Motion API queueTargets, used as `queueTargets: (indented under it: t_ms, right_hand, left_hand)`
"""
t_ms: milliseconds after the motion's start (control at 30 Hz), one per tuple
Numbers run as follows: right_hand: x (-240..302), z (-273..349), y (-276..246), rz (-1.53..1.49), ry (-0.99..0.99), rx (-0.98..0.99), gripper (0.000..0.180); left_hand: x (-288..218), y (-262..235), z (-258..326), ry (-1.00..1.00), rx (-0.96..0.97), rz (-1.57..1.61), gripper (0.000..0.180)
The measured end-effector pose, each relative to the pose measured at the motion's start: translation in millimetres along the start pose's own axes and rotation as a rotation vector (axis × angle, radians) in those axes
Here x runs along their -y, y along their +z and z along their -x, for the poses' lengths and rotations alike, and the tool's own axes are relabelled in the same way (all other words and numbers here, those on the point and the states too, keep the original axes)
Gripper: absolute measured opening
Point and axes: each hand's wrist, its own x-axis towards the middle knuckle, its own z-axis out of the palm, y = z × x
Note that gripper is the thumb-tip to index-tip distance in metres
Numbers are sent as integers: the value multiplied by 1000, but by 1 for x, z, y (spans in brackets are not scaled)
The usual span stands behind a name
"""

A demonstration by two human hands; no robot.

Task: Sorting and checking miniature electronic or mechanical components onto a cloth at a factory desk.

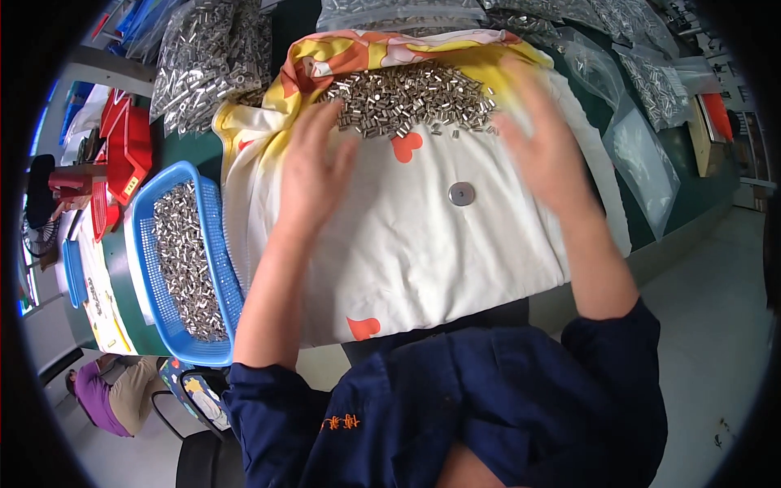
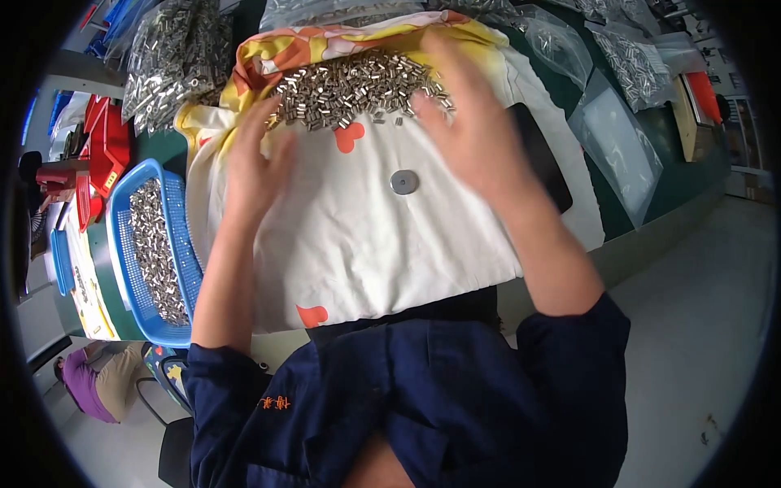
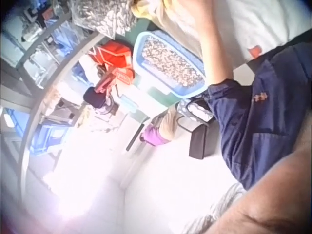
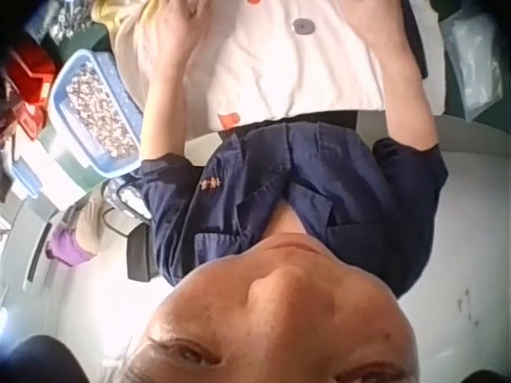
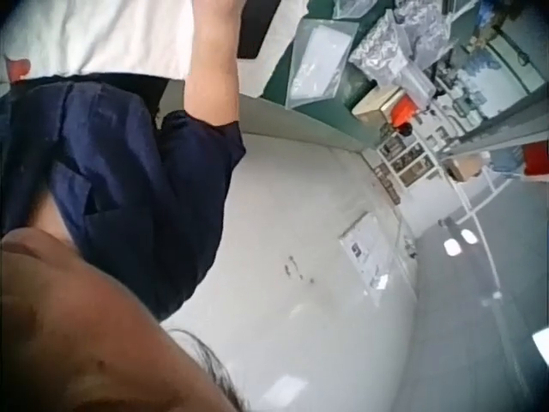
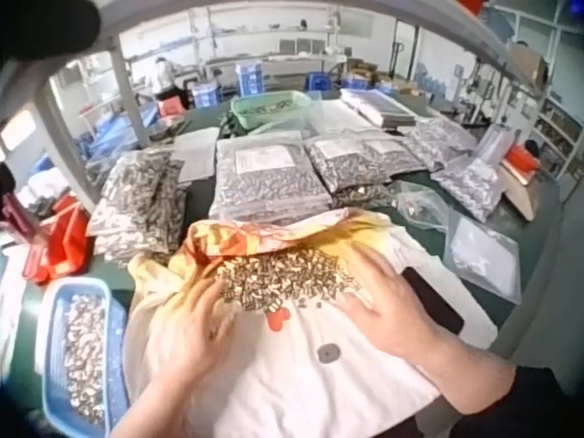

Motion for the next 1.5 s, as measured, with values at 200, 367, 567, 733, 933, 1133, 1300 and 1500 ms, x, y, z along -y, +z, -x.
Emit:
queueTargets:
  t_ms: [200, 367, 567, 733, 933, 1133, 1300, 1500]
  right_hand:
    - [-33, 14, 41, 459, 254, 241, 62]
    - [-35, 11, 68, 526, 218, 180, 64]
    - [-22, 3, 84, 466, 186, 161, 61]
    - [-16, -6, 93, 382, 47, 156, 51]
    - [-19, -18, 63, -159, -142, 79, 36]
    - [-22, 32, 1, -154, 283, 3, 23]
    - [-21, 58, -1, -149, 250, 96, 18]
    - [-11, 42, 21, -60, 121, 147, 17]
  left_hand:
    - [-13, 37, -10, -84, 4, -339, 67]
    - [-20, 57, -14, -74, -7, -380, 72]
    - [-30, 63, -9, -47, 58, -367, 70]
    - [-34, 67, -9, 48, 87, -285, 56]
    - [-61, 39, 20, 170, 115, -15, 40]
    - [-102, 50, 36, 264, 285, 37, 29]
    - [-108, 52, 32, 242, 340, -68, 26]
    - [-112, 53, 29, 142, 443, -151, 21]
